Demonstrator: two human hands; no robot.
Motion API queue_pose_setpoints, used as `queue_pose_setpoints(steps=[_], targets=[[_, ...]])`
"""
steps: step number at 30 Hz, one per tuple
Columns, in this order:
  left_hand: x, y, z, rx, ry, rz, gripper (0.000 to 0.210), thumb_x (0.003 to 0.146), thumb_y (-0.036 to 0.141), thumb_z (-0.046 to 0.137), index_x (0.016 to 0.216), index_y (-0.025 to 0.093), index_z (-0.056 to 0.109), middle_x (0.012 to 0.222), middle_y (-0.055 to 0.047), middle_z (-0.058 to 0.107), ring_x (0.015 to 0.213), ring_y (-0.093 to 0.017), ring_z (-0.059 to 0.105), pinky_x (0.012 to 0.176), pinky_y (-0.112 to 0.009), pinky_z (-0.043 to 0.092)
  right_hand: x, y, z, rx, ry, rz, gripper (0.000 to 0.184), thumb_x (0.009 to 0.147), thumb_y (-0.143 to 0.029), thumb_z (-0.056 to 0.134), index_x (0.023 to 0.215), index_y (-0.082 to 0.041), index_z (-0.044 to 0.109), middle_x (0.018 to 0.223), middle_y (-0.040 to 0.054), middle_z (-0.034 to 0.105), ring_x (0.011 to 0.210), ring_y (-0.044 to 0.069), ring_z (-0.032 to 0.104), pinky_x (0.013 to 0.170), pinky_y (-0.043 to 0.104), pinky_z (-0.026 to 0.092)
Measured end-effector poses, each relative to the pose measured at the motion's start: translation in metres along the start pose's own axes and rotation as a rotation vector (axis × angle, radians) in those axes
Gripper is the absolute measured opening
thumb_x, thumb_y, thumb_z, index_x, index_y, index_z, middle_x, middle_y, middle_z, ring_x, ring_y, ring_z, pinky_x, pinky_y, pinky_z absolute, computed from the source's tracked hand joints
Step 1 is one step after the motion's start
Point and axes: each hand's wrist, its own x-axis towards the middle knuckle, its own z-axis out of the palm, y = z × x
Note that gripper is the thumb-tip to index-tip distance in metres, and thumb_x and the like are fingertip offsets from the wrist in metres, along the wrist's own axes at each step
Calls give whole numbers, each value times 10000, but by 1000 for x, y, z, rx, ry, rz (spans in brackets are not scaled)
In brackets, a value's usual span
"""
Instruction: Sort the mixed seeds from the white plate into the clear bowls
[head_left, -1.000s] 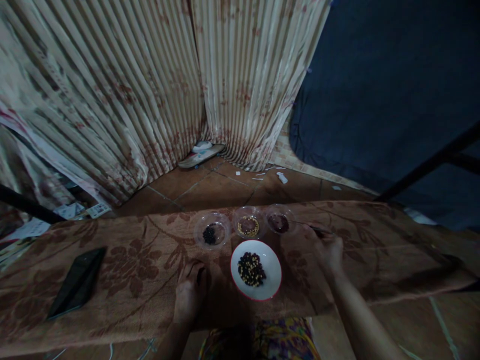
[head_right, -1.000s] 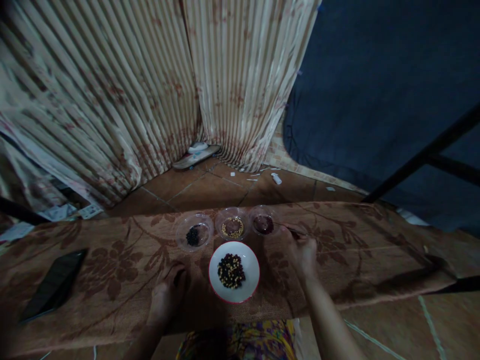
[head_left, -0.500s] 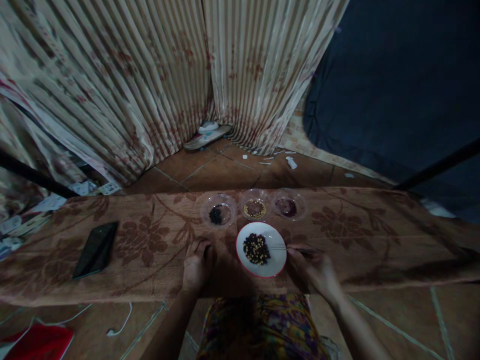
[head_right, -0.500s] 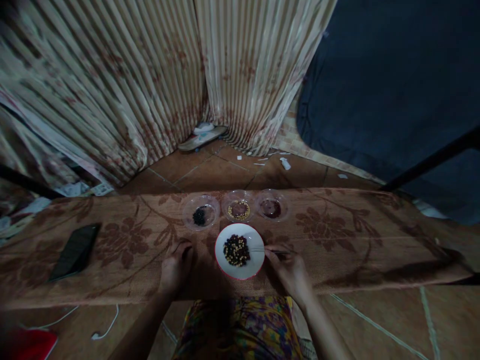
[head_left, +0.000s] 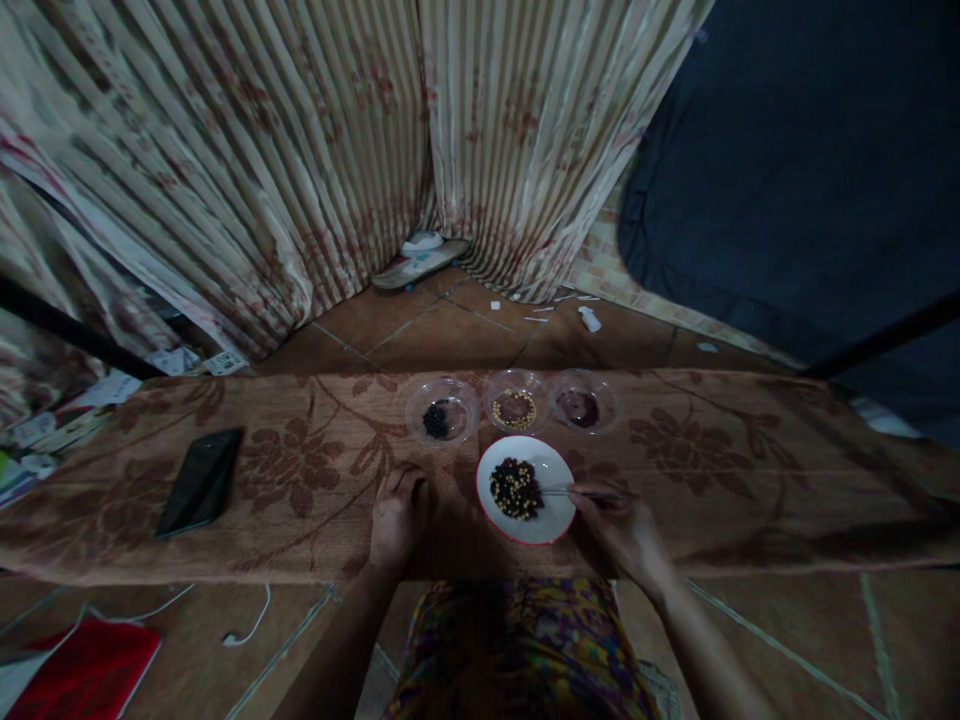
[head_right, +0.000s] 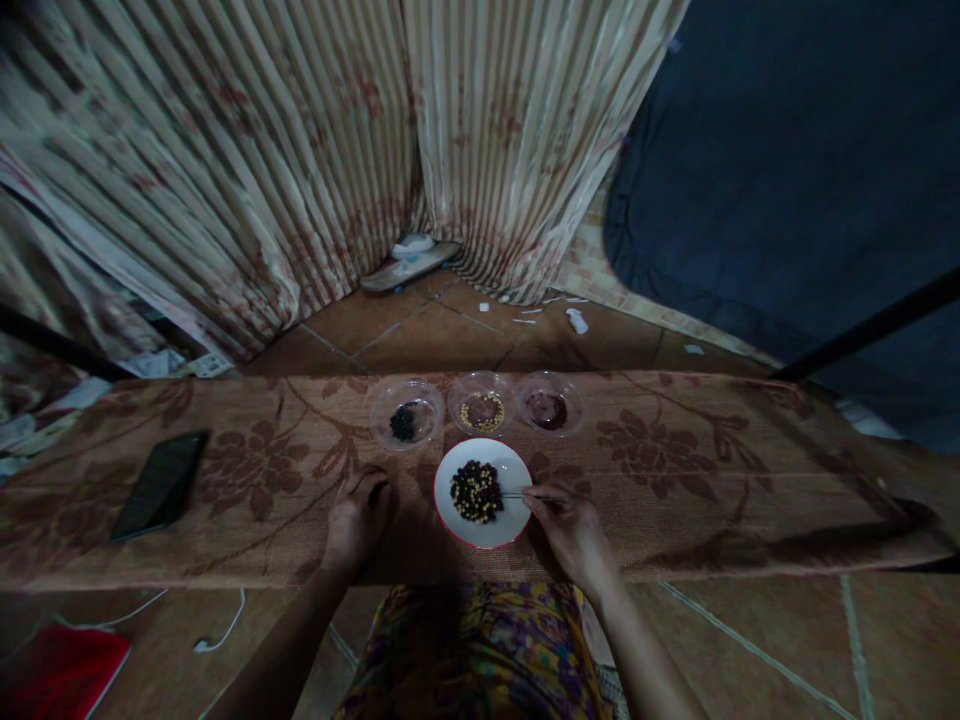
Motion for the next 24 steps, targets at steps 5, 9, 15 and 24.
queue_pose_setpoints(steps=[5,9,15,24], targets=[[-1,-1,1,7,0,2,126,932,240,508,969,220,626,1000,-63,666,953,-220,615,889,-353,506,0,1,-1,-18,0,-22,298,844,-485,670,898,-212,775,958,95,760,925,250,710,806,351,564],[-1,-3,2,19,-6,11,126,931,236,512,979,219,627,1012,-63,667,946,-220,610,896,-354,501,-1,3,-2,-49,10,-24,314,847,-496,666,921,-213,778,985,97,759,933,254,711,799,356,563],[0,-2,1,21,-3,-5,146,930,244,493,974,218,630,995,-72,671,938,-225,616,879,-363,508,-1,2,-5,29,106,-29,328,818,-499,698,882,-188,778,926,114,771,882,274,721,783,402,579],[0,-6,2,9,-1,21,151,936,271,484,985,220,618,1014,-75,664,952,-230,620,865,-363,517,67,-15,-51,56,576,-193,271,723,-444,759,740,-174,745,799,100,766,768,236,713,744,382,583]])
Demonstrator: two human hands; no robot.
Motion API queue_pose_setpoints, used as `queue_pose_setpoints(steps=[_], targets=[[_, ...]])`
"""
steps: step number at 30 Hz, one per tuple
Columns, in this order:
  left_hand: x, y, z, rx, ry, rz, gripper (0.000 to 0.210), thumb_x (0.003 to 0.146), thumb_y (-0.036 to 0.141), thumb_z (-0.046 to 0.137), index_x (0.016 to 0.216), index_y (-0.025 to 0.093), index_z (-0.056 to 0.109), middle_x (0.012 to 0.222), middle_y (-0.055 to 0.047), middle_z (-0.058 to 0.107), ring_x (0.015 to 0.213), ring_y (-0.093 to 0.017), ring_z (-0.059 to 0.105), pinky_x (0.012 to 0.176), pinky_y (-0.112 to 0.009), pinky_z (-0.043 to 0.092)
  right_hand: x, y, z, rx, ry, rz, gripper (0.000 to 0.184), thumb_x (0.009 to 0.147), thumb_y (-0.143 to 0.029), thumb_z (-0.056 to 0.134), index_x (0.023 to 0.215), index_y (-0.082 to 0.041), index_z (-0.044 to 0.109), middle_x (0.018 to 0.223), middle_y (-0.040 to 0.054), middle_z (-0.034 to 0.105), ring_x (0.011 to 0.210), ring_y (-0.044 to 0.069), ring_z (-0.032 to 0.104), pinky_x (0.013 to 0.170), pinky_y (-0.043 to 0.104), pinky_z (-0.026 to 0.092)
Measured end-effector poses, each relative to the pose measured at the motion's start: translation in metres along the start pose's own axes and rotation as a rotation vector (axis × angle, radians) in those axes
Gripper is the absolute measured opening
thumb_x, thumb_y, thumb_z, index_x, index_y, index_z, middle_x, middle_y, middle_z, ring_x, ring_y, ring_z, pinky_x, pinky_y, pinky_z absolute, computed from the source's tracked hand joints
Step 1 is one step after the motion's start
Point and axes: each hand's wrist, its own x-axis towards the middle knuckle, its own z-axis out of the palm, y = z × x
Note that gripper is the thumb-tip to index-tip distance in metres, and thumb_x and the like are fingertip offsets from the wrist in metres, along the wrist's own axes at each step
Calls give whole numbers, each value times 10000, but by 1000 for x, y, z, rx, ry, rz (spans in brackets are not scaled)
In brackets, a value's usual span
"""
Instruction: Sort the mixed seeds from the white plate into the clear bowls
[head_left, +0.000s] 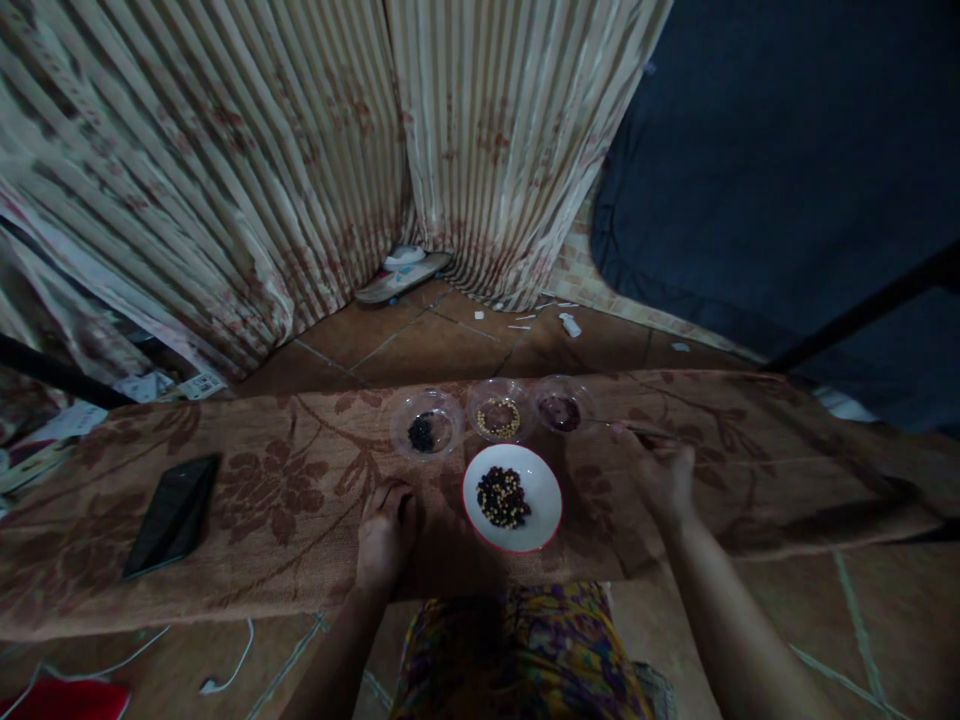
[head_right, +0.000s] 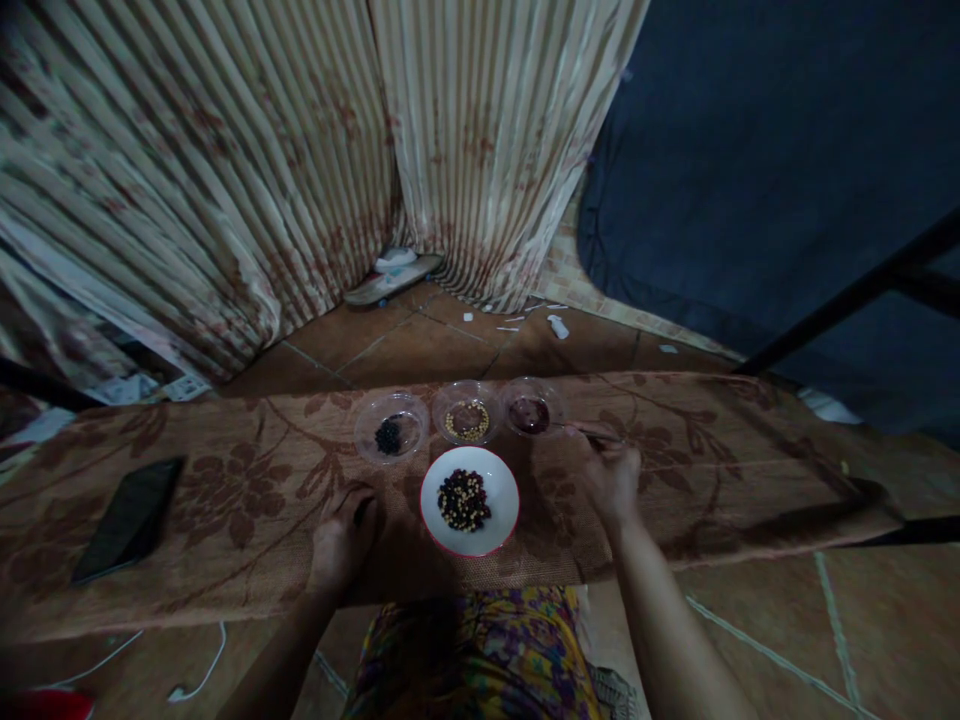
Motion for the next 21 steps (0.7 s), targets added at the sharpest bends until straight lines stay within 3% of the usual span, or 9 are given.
queue_pose_setpoints(steps=[4,8,11,16,21], targets=[[1,-1,1,0,13,12,151,939,268,483,988,219,618,1011,-76,665,959,-230,619,876,-365,513,15,9,5,48,87,55,305,688,-437,782,774,-147,740,818,107,763,724,224,700,724,393,584],[1,0,1,15,12,5,145,932,267,494,976,223,624,998,-78,670,948,-233,619,873,-370,510,-7,7,4,28,27,18,259,725,-423,754,767,-167,751,831,106,768,804,248,716,790,410,573],[0,1,1,24,-5,-13,148,927,270,501,986,225,629,1012,-76,675,948,-235,618,870,-370,509,-31,0,-1,13,-8,106,264,706,-438,765,754,-178,756,822,101,774,802,260,722,775,415,578],[0,3,0,9,-23,-38,159,926,268,498,992,222,636,1026,-77,672,973,-232,623,889,-366,507,-66,-13,-6,16,-259,270,277,711,-451,786,793,-187,778,855,99,784,794,261,729,715,376,585],[1,4,0,4,-23,-48,159,930,267,496,984,214,636,1036,-76,671,987,-231,618,911,-366,503,-83,-10,-9,-2,-496,285,313,767,-491,749,851,-191,780,894,106,785,861,271,727,779,382,579]])
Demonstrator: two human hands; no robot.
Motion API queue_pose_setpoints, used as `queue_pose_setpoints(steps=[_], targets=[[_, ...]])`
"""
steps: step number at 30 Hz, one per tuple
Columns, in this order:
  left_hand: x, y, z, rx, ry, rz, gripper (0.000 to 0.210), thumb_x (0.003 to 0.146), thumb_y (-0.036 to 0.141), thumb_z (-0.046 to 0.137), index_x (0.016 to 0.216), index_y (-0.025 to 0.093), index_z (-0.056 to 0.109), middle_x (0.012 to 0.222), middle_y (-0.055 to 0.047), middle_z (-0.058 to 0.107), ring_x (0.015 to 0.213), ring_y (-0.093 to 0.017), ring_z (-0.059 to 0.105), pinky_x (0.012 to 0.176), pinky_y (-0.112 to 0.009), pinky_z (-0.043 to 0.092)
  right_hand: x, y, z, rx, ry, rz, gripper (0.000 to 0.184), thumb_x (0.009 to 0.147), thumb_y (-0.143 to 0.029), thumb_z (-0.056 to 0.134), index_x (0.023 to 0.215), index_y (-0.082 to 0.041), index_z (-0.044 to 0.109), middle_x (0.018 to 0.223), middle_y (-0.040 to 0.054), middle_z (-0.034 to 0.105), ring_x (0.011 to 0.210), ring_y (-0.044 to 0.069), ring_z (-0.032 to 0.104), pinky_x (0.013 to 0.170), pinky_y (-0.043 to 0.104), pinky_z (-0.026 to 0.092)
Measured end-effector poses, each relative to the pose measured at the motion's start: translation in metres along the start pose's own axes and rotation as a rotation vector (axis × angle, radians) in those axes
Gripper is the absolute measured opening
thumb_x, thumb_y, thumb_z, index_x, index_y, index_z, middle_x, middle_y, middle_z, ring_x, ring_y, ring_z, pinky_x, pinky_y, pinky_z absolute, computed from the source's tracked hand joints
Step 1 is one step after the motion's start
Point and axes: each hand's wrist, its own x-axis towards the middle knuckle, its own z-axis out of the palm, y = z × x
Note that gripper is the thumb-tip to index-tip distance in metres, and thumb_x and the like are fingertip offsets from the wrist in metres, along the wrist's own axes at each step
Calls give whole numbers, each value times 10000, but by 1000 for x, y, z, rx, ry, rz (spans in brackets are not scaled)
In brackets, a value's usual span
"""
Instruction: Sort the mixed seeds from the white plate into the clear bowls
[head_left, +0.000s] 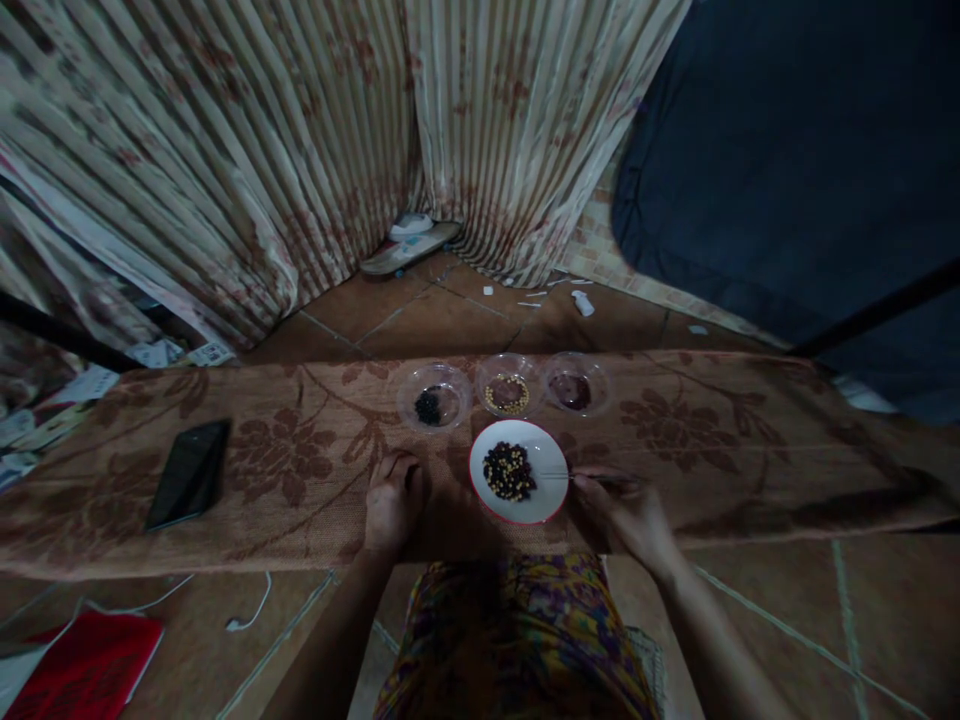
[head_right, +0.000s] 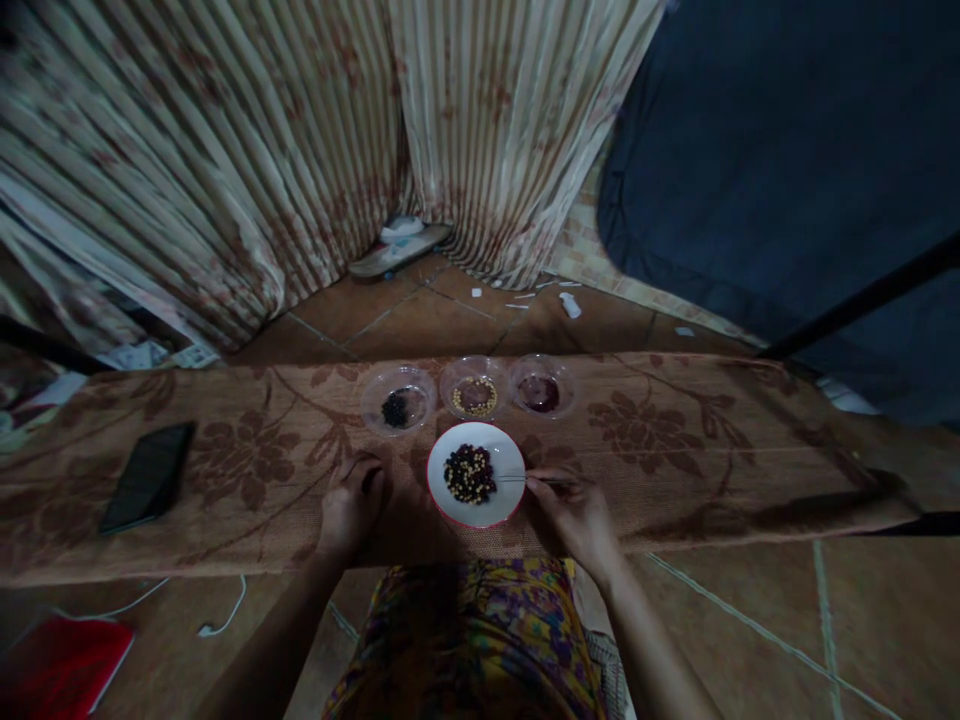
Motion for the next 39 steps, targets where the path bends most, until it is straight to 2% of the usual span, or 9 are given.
queue_pose_setpoints(steps=[16,23,34,39], targets=[[0,-1,0,-7,3,10,157,927,264,499,986,220,637,1032,-79,661,989,-224,617,905,-362,505,1,20,6,-78,-80,14,357,809,-542,696,898,-204,769,958,90,773,918,266,709,852,394,550],[0,1,-2,-10,9,14,146,924,255,497,973,216,629,1026,-77,662,973,-229,608,914,-372,503,-1,9,7,-71,-87,-19,337,821,-529,684,890,-210,767,966,89,767,918,258,708,825,366,553],[0,-1,0,-2,10,22,166,928,264,488,994,215,632,1027,-81,662,975,-228,617,910,-369,508,1,14,3,-72,-41,-30,324,813,-517,702,884,-209,772,954,96,774,916,268,714,830,383,556],[-1,-1,0,-3,8,17,158,930,265,486,987,219,627,1020,-80,667,962,-230,623,876,-364,516,8,2,0,-22,74,-63,294,784,-487,731,833,-201,772,892,100,776,854,268,722,778,382,572]])
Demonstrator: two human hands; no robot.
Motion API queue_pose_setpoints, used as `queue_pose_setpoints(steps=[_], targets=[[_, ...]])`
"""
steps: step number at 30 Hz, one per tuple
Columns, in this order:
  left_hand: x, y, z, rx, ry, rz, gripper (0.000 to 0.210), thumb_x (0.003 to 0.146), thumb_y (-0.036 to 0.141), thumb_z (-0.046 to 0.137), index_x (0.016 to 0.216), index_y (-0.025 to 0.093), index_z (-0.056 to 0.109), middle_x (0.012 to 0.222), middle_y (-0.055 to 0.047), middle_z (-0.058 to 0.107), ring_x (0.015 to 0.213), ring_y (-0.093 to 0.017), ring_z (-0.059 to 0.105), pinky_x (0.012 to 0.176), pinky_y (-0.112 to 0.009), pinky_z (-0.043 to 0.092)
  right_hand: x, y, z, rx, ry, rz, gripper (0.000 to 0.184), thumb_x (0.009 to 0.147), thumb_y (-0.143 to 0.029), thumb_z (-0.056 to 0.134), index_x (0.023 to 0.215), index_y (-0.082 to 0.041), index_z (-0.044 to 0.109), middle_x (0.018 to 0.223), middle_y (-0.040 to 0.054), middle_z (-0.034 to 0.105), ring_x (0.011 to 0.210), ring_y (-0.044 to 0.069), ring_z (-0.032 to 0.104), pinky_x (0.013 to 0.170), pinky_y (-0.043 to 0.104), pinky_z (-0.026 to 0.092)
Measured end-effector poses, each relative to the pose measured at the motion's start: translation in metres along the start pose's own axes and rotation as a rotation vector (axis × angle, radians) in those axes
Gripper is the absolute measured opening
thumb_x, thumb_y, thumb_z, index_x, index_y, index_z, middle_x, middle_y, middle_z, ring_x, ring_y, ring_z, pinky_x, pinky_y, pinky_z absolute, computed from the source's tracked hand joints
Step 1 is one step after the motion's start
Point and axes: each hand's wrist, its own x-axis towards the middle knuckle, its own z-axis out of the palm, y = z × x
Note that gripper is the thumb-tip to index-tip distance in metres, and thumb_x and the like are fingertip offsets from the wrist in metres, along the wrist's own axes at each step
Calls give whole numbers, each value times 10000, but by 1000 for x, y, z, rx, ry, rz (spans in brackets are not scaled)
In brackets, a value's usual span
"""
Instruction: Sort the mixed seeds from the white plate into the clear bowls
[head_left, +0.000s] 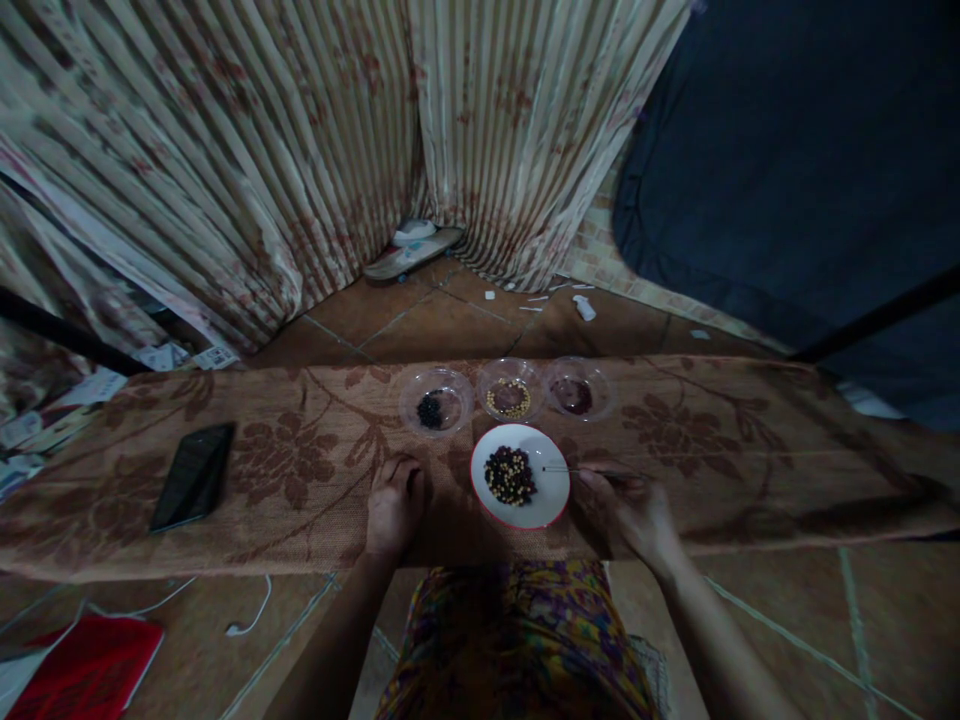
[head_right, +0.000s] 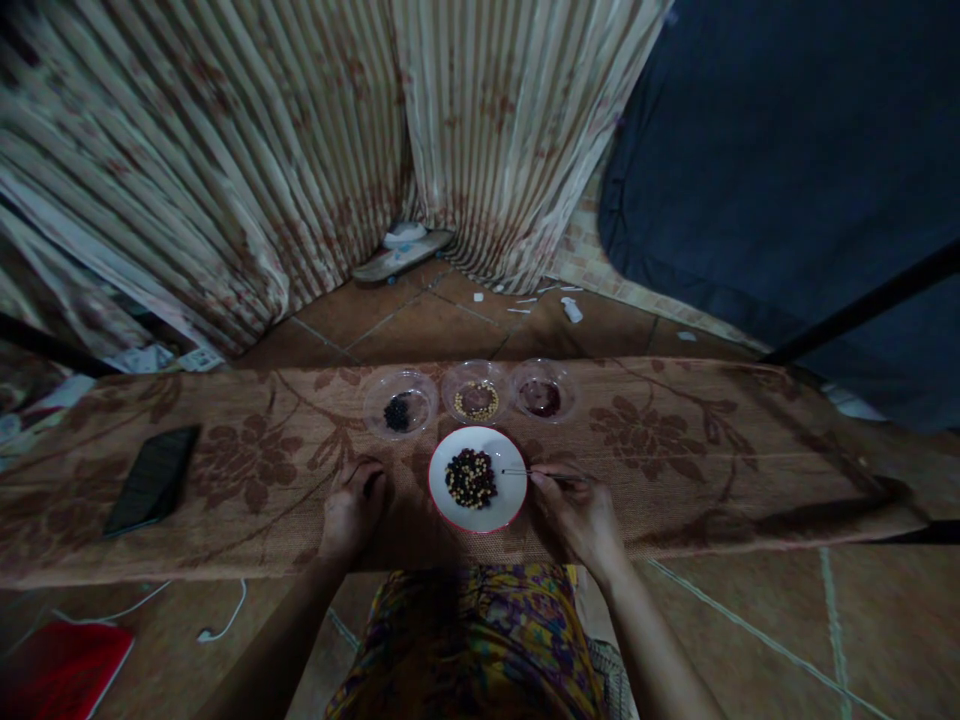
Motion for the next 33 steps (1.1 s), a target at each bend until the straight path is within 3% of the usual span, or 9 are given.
queue_pose_setpoints(steps=[8,12,16,20,24,28,31,33], targets=[[-1,-2,1,9,8,11,132,922,263,507,979,229,622,1019,-73,673,967,-240,620,872,-370,511,52,-26,-17,3,331,-206,281,752,-463,734,738,-182,741,807,98,765,782,248,713,764,395,573],[-1,-3,1,18,31,23,133,929,262,503,980,227,622,1001,-75,671,948,-234,627,869,-362,514,80,-21,-25,77,485,-183,321,707,-453,775,772,-143,729,789,114,754,726,242,702,725,400,575],[-1,-4,2,18,36,42,141,936,258,492,981,218,619,1002,-77,669,947,-228,625,866,-355,516,81,-12,-24,108,508,-155,316,696,-428,779,792,-130,737,820,120,760,731,237,703,719,396,577],[0,-4,2,21,20,30,141,929,250,493,976,216,622,992,-74,671,947,-228,622,868,-359,514,60,-9,-15,52,460,-176,261,720,-409,748,747,-150,746,809,107,765,778,241,709,778,406,572],[0,-1,0,21,16,20,148,931,258,495,977,214,629,983,-76,667,960,-232,615,890,-364,507,34,-11,-4,55,368,-66,271,687,-436,774,732,-169,757,786,96,768,753,250,715,726,395,580],[1,1,-1,13,8,19,152,931,255,492,976,213,631,1002,-77,660,953,-229,611,899,-364,504,8,-11,4,73,145,38,319,693,-486,789,764,-176,770,801,98,773,766,268,724,700,384,584],[0,2,-1,17,6,6,144,926,249,502,975,211,632,1012,-76,660,960,-229,605,905,-362,499,-6,-4,4,30,-54,70,338,746,-512,760,833,-186,780,878,101,783,843,278,729,778,397,583],[0,1,-1,20,-1,3,139,925,248,508,975,212,632,1014,-72,659,953,-227,601,900,-358,498,-11,1,2,-6,-118,71,348,770,-523,743,879,-194,783,930,102,785,894,279,726,827,399,573]])
